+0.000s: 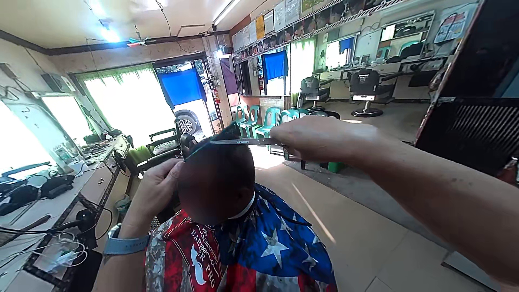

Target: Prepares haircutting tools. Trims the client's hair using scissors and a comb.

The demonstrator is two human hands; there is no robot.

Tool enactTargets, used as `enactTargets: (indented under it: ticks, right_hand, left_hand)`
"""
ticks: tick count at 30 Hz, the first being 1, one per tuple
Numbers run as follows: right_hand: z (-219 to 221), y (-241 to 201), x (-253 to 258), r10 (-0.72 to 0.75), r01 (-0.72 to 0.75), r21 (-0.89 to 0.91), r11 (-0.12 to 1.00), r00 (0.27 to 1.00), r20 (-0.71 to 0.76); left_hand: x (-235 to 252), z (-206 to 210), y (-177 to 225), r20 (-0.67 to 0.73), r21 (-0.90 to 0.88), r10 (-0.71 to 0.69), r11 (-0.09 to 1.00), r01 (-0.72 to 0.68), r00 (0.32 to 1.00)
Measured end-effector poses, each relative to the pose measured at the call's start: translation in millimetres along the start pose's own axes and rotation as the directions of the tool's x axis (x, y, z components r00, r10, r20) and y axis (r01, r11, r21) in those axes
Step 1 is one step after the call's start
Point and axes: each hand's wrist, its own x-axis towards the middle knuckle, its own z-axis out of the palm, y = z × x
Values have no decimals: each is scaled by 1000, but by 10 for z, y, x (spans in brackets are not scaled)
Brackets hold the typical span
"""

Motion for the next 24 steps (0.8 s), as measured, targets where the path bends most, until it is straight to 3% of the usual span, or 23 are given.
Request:
enactTargets:
  ticks: [2,6,7,8,9,10,11,12,17,22,24]
  right_hand:
    - [117,119,-100,-9,10,25,1000,998,-60]
    - [381,215,-278,-18,22,37,999,994,-110]
    - [249,82,-336,45,-46,74,996,999,9]
    - [-17,-141,-346,169,-201,96,975,948,271]
    - [42,-128,-348,148,-183,117,976,953,263]
    - [395,74,-310,35,-37,126,991,999,21]
    - [659,211,-221,-36,50,108,993,991,-128]
    - [778,259,-135,-59,76,93,993,983,-176]
    - [685,155,50,-87,102,106,989,987,-138]
    - [621,301,-76,-78,102,148,984,984,-162]
    - [718,419,-162,-70,104,151,983,974,-213]
  left_hand:
    - [-159,69,34,63,26,45,999,-47,997]
    - [-362,161,-46,178,224,297,916,-333,938]
    - [-377,151,-55,157,254,315,903,-347,936]
    - [-372,133,-60,117,278,320,898,-340,940]
    - [-353,105,-61,79,301,311,898,-320,947]
    - [-321,74,-63,52,320,299,899,-299,953]
    - [-278,46,-61,33,331,289,900,-284,957]
    - [-230,24,-53,21,338,286,900,-276,958]
    - [59,-16,27,5,325,287,905,-273,958]
    - [60,42,240,-17,181,40,983,-36,999]
    - [-75,86,281,60,182,85,979,-95,995]
